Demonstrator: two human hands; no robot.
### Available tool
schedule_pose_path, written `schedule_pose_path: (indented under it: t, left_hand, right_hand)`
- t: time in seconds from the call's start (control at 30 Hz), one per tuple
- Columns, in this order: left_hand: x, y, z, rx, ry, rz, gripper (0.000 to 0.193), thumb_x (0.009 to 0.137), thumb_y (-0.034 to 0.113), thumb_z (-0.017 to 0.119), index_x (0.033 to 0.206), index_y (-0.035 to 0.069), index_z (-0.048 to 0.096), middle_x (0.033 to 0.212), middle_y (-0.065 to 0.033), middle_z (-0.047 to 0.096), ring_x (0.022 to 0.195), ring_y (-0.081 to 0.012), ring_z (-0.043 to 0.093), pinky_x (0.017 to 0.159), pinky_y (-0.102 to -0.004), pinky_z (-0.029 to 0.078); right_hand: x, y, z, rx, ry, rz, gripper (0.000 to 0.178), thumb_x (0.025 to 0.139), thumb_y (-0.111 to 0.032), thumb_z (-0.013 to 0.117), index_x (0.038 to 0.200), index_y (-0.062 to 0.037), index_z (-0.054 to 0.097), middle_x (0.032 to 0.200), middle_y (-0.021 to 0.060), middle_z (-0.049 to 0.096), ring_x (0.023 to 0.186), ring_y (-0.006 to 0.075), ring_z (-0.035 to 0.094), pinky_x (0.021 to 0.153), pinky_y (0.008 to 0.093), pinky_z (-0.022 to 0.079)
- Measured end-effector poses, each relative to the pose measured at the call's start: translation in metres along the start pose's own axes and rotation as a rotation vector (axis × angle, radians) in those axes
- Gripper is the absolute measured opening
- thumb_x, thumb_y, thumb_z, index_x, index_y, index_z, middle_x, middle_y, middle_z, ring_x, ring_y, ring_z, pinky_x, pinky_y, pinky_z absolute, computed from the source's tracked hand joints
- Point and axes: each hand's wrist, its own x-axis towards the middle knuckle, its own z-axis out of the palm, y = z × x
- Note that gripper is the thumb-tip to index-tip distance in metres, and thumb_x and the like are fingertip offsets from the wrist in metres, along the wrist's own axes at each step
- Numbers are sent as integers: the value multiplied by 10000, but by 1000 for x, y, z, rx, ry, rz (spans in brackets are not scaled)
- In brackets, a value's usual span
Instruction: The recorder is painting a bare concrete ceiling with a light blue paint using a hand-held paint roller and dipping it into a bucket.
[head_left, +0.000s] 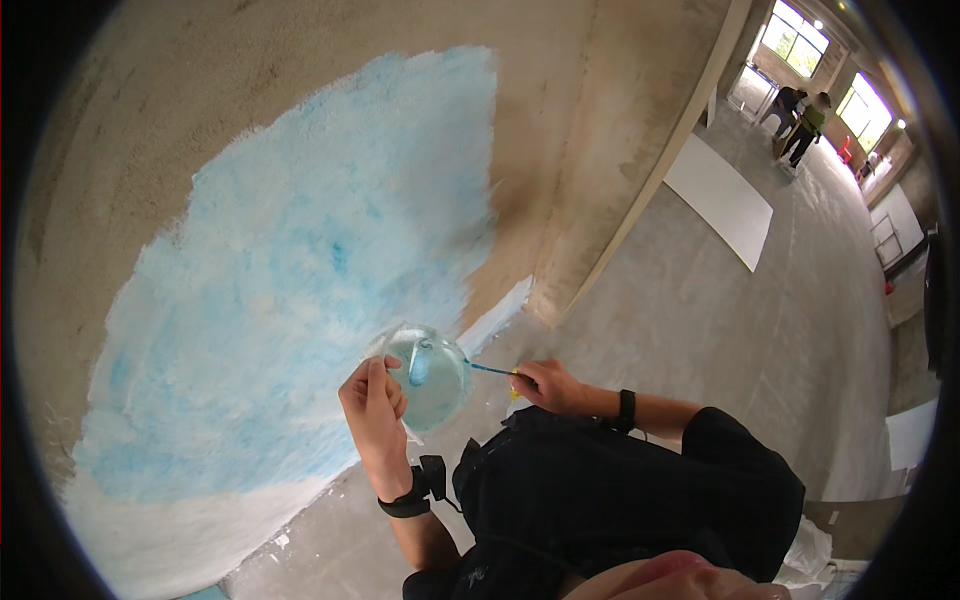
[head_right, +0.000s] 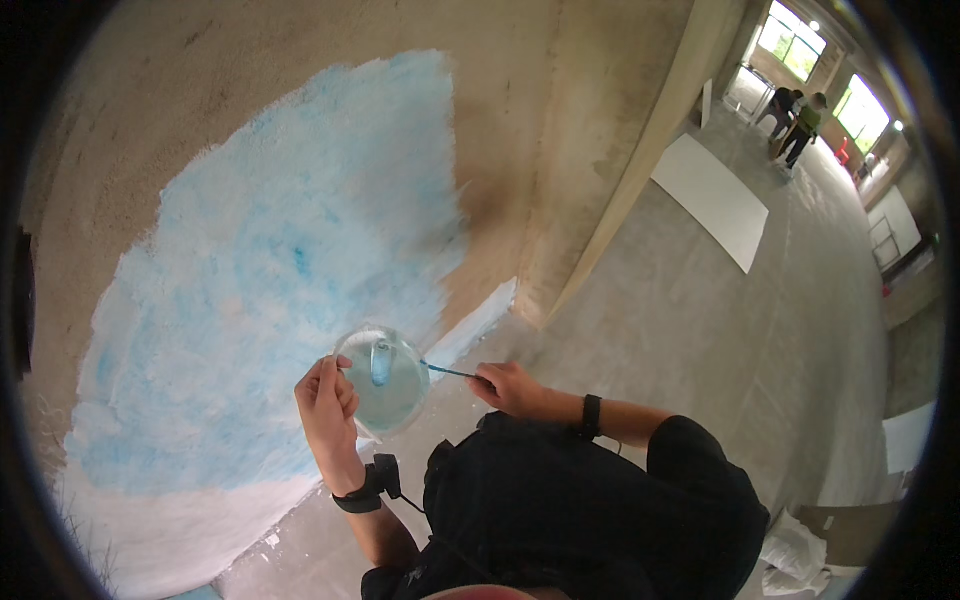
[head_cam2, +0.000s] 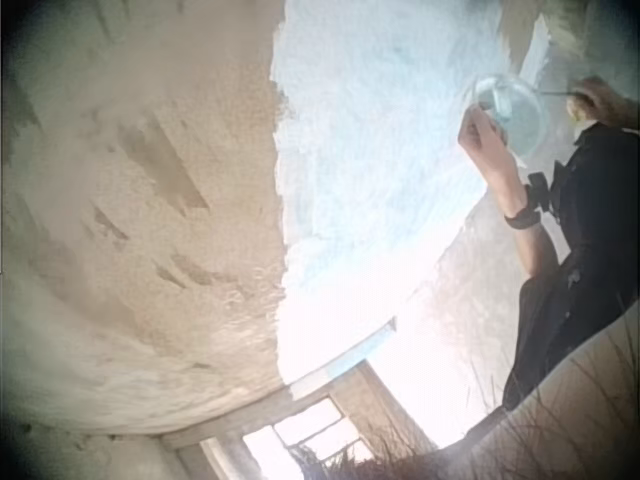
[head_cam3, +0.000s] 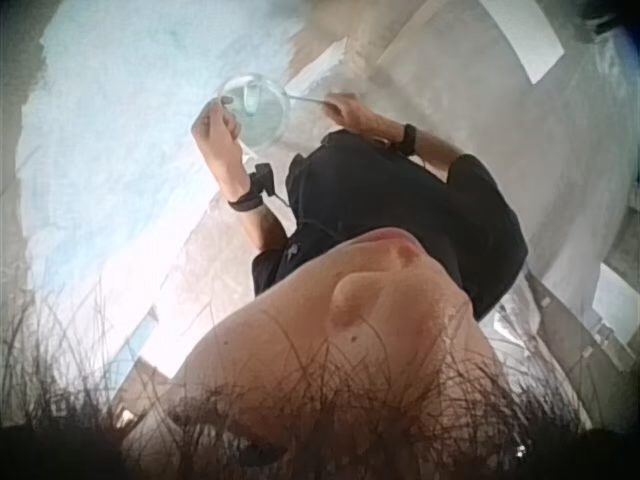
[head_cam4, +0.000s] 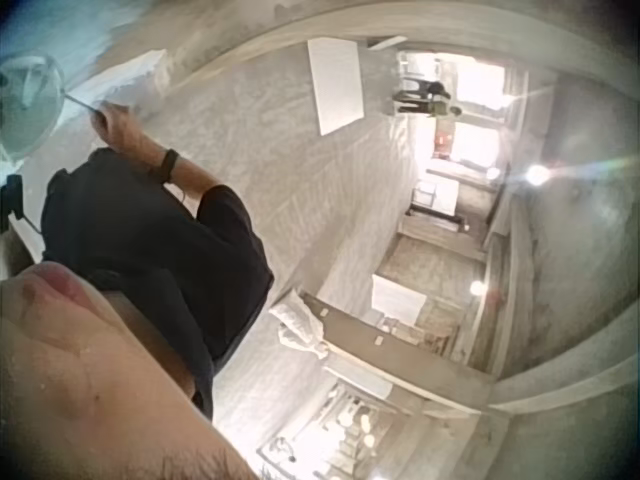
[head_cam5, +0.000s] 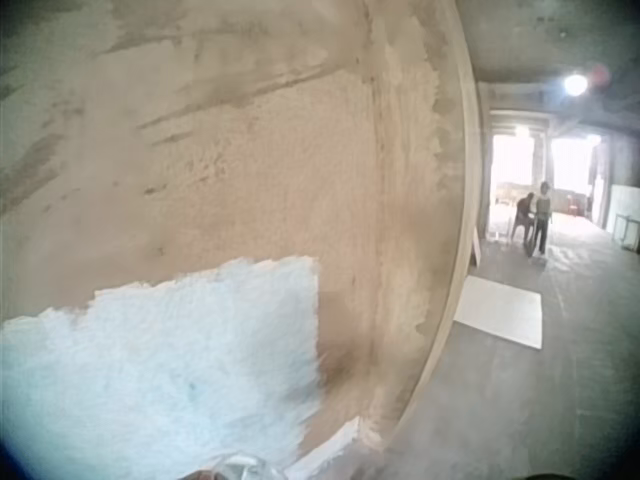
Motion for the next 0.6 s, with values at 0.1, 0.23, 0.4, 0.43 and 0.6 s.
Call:
schedule_pose_path:
  t: [0.1,0.23,0.4,0.43,0.6]
  left_hand:
    - [1,2,1,-2,4,8,228,956,107,483,827,-61,568,508,72,275,433,-14,190,411,-225,138]
    - [-1,3,2,0,-9,16,227,958,108,478,838,-64,564,515,73,270,436,-14,185,412,-225,134]
    - [-2,5,-1,-11,-8,15,235,961,116,484,831,-62,567,519,74,272,437,-13,185,415,-223,137]
    - [-3,4,-3,-13,1,18,239,962,120,487,828,-61,568,520,75,275,437,-13,189,414,-221,141]
    - [-2,2,-1,12,50,-8,242,963,138,494,826,-40,584,529,79,292,445,-13,225,409,-215,173]
  right_hand:
    - [1,5,1,-6,2,-17,114,858,-66,602,781,-8,542,655,155,567,581,343,570,514,403,441]
    - [1,1,-1,-6,7,-49,120,854,-59,606,775,-10,530,658,159,567,571,352,563,506,403,436]
    - [2,-3,0,25,20,-52,127,852,-54,606,767,-13,521,650,151,560,570,357,558,500,405,432]
    - [0,-2,1,11,14,-46,136,853,-62,606,761,-17,517,647,149,558,570,352,561,501,406,433]
    - [-12,24,14,-109,11,-13,154,861,-97,595,747,-32,515,630,150,534,566,345,555,506,418,430]
